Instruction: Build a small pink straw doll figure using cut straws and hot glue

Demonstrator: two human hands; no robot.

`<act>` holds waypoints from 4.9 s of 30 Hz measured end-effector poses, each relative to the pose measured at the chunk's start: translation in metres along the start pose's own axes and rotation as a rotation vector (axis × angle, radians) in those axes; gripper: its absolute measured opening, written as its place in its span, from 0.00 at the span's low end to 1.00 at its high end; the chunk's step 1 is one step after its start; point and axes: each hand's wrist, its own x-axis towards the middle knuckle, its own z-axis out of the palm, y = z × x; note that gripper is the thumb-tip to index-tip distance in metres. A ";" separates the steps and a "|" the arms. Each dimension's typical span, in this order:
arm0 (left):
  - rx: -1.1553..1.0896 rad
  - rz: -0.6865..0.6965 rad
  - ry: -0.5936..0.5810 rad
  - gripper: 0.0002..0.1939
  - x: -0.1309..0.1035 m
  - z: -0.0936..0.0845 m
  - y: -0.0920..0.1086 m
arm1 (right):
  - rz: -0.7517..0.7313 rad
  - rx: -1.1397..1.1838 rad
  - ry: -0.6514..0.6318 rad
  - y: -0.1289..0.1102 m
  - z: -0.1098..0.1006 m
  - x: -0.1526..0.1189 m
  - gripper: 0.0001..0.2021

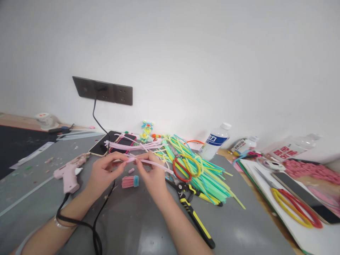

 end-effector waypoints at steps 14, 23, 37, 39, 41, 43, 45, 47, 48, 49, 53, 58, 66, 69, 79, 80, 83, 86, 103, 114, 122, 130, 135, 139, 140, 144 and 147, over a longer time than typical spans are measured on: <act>0.047 0.082 -0.028 0.07 0.001 -0.001 -0.001 | -0.255 -0.220 0.046 -0.006 0.003 0.001 0.06; 0.077 0.192 -0.046 0.10 0.000 -0.001 0.001 | -0.333 -0.388 0.070 0.000 0.003 -0.003 0.07; -0.262 -0.419 -0.140 0.15 0.006 0.006 -0.001 | -0.260 -0.448 -0.064 0.008 -0.001 0.004 0.06; -0.228 -0.408 -0.120 0.15 0.007 0.003 -0.007 | -0.253 -0.464 -0.106 0.010 -0.002 0.005 0.06; -0.138 -0.370 -0.101 0.12 0.008 0.000 -0.014 | -0.241 -0.446 -0.139 0.011 -0.005 0.008 0.06; 0.017 -0.313 -0.086 0.09 0.008 -0.001 -0.018 | -0.237 -0.402 -0.161 0.012 -0.009 0.012 0.05; 0.170 -0.266 -0.128 0.04 0.008 -0.002 -0.019 | -0.245 -0.355 -0.176 0.013 -0.012 0.015 0.05; 0.246 -0.227 -0.194 0.04 0.008 -0.001 -0.017 | -0.262 -0.321 -0.190 0.014 -0.015 0.017 0.05; 0.247 -0.206 -0.216 0.05 0.008 -0.001 -0.016 | -0.268 -0.310 -0.198 0.015 -0.016 0.018 0.05; 0.228 -0.190 -0.226 0.07 0.008 0.000 -0.014 | -0.275 -0.303 -0.207 0.015 -0.017 0.019 0.05; 0.074 -0.227 -0.278 0.12 0.008 0.000 -0.009 | -0.291 -0.307 -0.239 0.013 -0.018 0.019 0.05; -0.057 -0.332 -0.335 0.13 0.009 -0.001 -0.008 | -0.299 -0.329 -0.278 0.011 -0.019 0.018 0.05; -0.194 -0.350 -0.316 0.13 0.009 0.000 -0.001 | -0.287 -0.281 -0.285 0.005 -0.016 0.016 0.05; -0.246 -0.387 -0.299 0.14 0.008 0.000 0.001 | -0.302 -0.279 -0.280 0.002 -0.013 0.015 0.05; -0.439 -0.503 -0.217 0.14 0.004 0.003 0.001 | -0.326 -0.275 -0.245 -0.003 -0.009 0.011 0.06; -0.453 -0.507 -0.196 0.14 0.004 0.004 0.001 | -0.332 -0.275 -0.241 -0.003 -0.008 0.010 0.06; -0.499 -0.518 -0.140 0.14 0.004 0.005 0.002 | -0.345 -0.277 -0.228 -0.002 -0.006 0.009 0.06; -0.567 -0.547 -0.110 0.14 0.003 0.007 -0.002 | -0.371 -0.300 -0.215 0.000 -0.005 0.007 0.05; -0.728 -0.679 -0.128 0.17 0.003 0.008 -0.001 | -0.440 -0.339 -0.106 0.003 -0.006 0.008 0.06; -0.510 -0.649 -0.224 0.17 0.004 0.003 0.004 | -0.002 -0.026 -0.247 0.001 -0.017 0.014 0.06; -0.493 -0.694 -0.514 0.18 0.003 0.004 0.005 | 0.213 0.150 -0.569 -0.003 -0.033 0.020 0.11; -0.552 -0.699 -0.520 0.19 0.004 0.001 0.004 | 0.250 0.213 -0.558 -0.006 -0.028 0.018 0.11; -0.526 -0.811 -0.595 0.19 0.005 0.000 0.011 | 0.233 0.244 -0.648 -0.008 -0.030 0.018 0.12; -0.529 -0.817 -0.586 0.21 0.005 -0.001 0.013 | 0.269 0.230 -0.617 -0.005 -0.029 0.017 0.11; -0.538 -0.814 -0.579 0.21 0.005 -0.001 0.013 | 0.278 0.229 -0.599 -0.004 -0.028 0.017 0.11; -0.563 -0.757 -0.554 0.20 0.004 0.001 0.009 | 0.322 0.245 -0.559 -0.004 -0.026 0.017 0.12; -0.567 -0.688 -0.541 0.18 0.002 0.001 0.004 | 0.350 0.265 -0.567 -0.006 -0.026 0.017 0.14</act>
